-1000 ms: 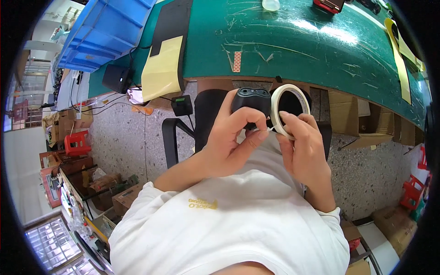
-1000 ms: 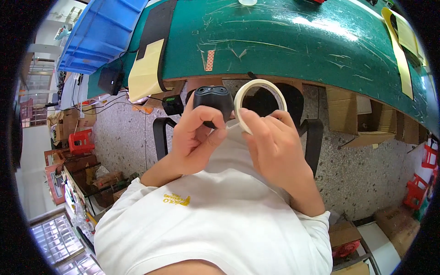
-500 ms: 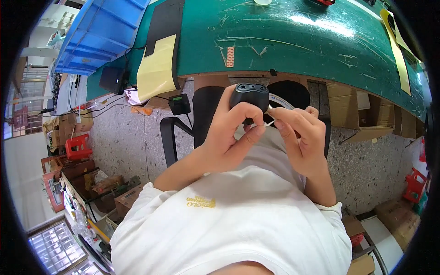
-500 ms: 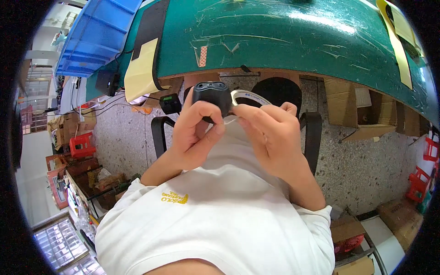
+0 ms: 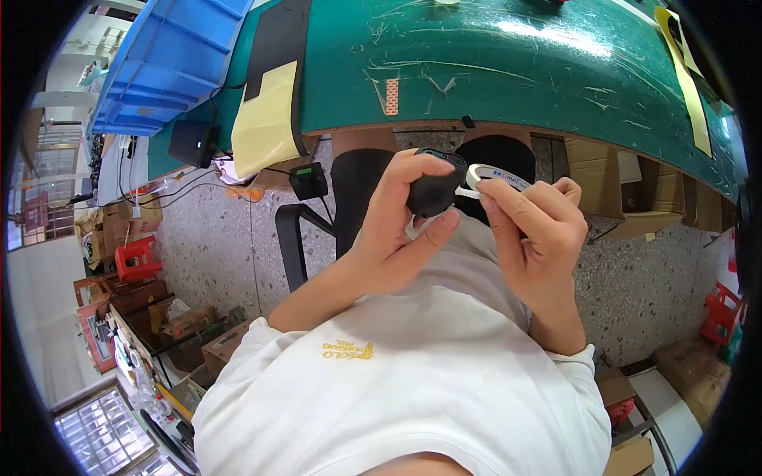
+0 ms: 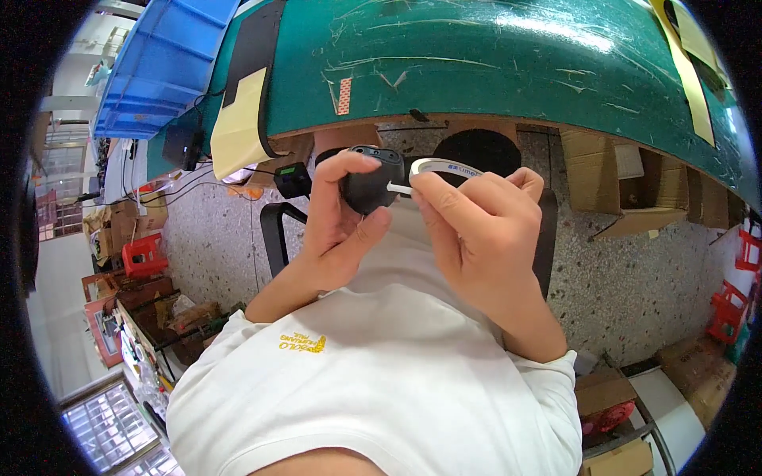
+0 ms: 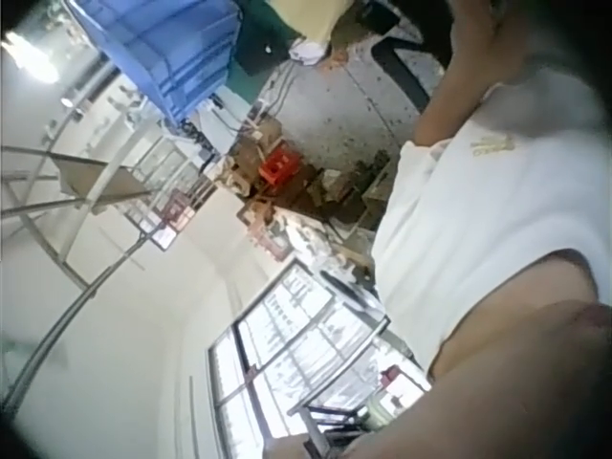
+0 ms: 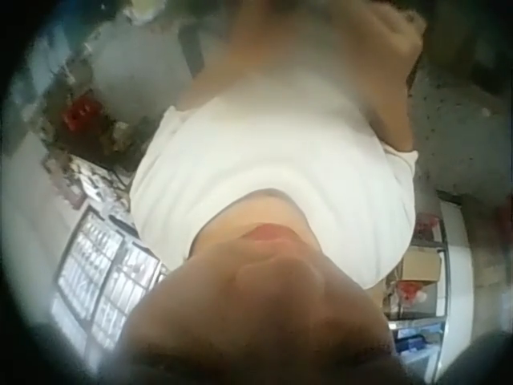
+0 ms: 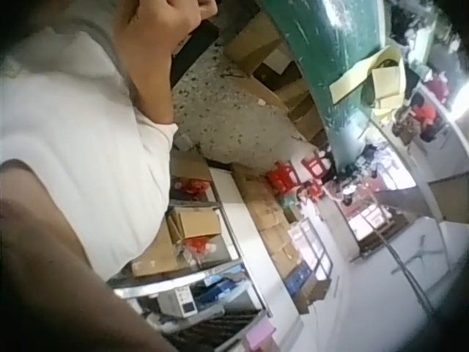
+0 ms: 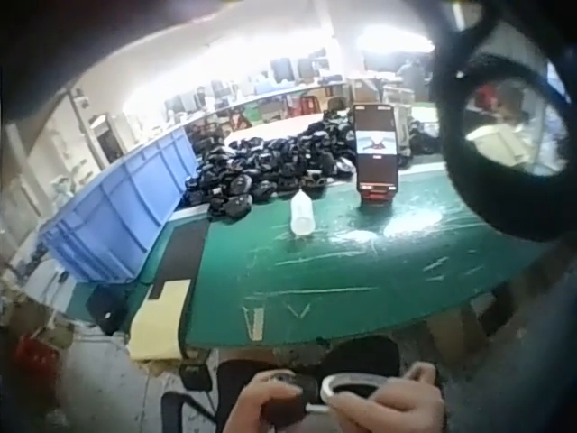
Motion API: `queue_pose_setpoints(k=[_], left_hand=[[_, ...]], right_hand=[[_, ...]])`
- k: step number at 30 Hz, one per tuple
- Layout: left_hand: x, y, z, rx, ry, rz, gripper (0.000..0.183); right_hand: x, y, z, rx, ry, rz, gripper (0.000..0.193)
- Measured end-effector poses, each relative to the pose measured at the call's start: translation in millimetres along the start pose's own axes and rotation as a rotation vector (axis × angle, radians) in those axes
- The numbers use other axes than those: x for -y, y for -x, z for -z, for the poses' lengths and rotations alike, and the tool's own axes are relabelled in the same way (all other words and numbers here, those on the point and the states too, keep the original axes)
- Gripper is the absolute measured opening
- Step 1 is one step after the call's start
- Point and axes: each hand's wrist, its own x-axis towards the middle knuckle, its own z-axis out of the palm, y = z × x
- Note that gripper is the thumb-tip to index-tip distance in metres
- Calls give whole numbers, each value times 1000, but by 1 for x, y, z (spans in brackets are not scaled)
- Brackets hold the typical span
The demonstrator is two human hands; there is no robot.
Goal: The person assembles a computer mouse by applying glue from a bottle and tape from a roll to its circuit board and plastic casing components.
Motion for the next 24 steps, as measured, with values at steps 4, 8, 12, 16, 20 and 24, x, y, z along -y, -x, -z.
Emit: queue_pose_setpoints(k=[4,8,12,16,20,24], left_hand=[[-3,2,-7,-51,97,77,55],[-1,4,-3,-25,-10,61,57],[2,-1,-10,-90,-108,-45,54],[6,-5,-13,-166,-182,-138,48],[7,-8,-16,-203,-163,-157,45],[10,-8,-16,-200,-143,-131,43]], right_hand=[[0,-1,-3,-17,42,37,15],[4,-1,-4,-5,44,47,15],[4,1,-10,-26,18,41,15],[5,3,-13,-54,-25,7,14],[3,5,-16,-77,-40,6,13],[3,5,-15,-87,-43,-3,13]])
